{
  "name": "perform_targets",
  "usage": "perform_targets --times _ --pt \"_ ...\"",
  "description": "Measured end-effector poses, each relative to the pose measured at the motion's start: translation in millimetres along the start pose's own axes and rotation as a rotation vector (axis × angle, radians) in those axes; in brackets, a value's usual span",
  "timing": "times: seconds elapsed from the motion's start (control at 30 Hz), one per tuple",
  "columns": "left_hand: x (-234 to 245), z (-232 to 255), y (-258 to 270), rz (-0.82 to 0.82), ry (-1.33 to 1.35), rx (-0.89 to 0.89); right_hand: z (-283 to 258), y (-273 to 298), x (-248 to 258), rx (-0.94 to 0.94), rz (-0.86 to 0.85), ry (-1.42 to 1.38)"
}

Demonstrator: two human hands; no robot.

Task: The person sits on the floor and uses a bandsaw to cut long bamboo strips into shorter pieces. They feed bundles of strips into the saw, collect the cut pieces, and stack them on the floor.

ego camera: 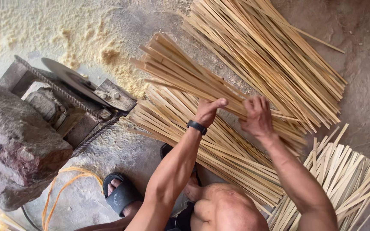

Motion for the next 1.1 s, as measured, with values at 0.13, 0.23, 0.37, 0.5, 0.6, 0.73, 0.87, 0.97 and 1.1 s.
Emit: perform_targets --times 0.13,0.23,0.37,0.5,0.6,0.73,0.87,0.97,1.1 --pt "7 -3 13 0.137 0.208 -0.033 -17 1 4 0.027 0.31 -0.287" --pt "3 1 22 0.174 0.261 -0.091 -20 9 -12 -0.005 0.106 -0.427" --pt "-19 24 29 0.179 0.191 -0.123 -15 -7 -8 0.064 -0.27 -0.261" --pt "-60 58 16 0.239 0.163 -0.234 3 -29 65 -0.003 -0.582 -0.305" --pt "-83 88 6 0.299 -0.03 -0.281 18 -46 86 0.016 -0.715 -0.657" --pt "-100 130 22 0.112 -0.07 -0.249 54 -27 24 -0.119 -0.856 -1.232" --pt "-118 172 49 -0.054 -0.017 -0.293 58 9 -73 -0.298 -0.915 -0.956" --pt "-125 215 64 -0.09 0.02 -0.308 90 28 -117 -0.112 -1.161 0.131" --pt "-143 282 78 -0.298 0.172 -0.359 111 41 -115 -0.393 -0.954 -0.198"
Point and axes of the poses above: each hand's wrist, its own y-axis away from the middle knuckle, its own x-axis out of the back of the hand, z = x × y, the point moved 2 cm from there along -y, towards the middle knuckle, and after that the axes turned 14 degrees about y, right-handed, at the moved point
